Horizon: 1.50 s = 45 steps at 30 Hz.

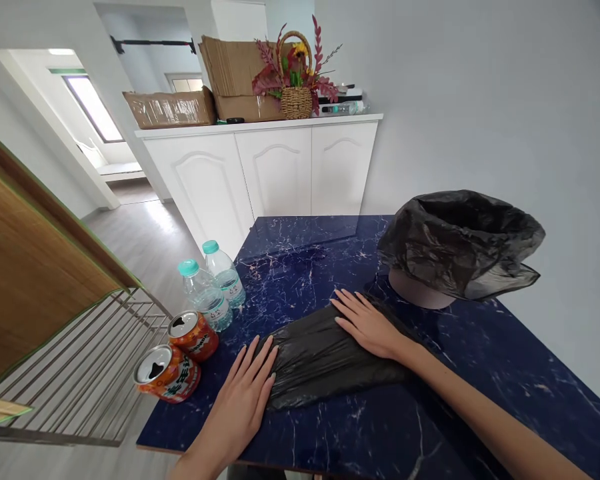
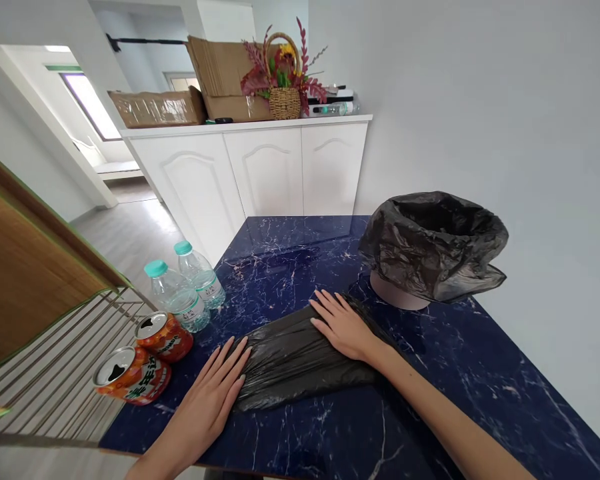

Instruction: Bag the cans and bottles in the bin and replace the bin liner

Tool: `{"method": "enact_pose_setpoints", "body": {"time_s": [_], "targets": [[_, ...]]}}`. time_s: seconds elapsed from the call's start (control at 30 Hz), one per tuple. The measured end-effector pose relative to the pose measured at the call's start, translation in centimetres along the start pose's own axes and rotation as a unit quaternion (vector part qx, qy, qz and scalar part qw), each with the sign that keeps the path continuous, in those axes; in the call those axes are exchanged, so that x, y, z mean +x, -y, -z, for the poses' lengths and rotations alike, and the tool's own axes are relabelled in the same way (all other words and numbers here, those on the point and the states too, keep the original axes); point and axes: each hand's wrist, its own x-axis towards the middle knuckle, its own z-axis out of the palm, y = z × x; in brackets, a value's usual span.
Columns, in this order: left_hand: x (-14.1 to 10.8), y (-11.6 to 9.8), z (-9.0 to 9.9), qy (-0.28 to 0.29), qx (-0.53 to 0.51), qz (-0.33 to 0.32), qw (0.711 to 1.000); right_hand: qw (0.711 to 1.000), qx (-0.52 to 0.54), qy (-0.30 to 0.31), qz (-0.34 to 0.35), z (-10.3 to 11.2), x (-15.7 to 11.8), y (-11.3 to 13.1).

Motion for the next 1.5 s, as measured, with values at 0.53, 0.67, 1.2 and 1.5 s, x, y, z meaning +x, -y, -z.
{"method": "enact_pose_setpoints", "body": {"time_s": [0.53, 0.67, 1.2, 1.5], "targets": [[-2.3, -5.5, 5.2, -0.131, -0.284, 0.172, 0.934, 0.966, 0.227, 0.084, 0.088, -0.3, -5.5, 16.3], [-1.6, -7.0, 8.1, -0.139, -0.255, 0.054, 0.955, 0.876, 0.474, 0.055, -0.068, -0.1, -5.7, 19.0], [9.0, -8.5, -1.4, 0.029, -0.079, -0.126, 0.988, 0.975, 0.112, -0.172, -0.085, 1.2, -6.3, 5.7], [7.5, -7.0, -0.4, 0.015, -0.132, -0.119, 0.984, 0.999, 0.014, -0.047, 0.015, 2.9, -8.9, 7.4]]}}
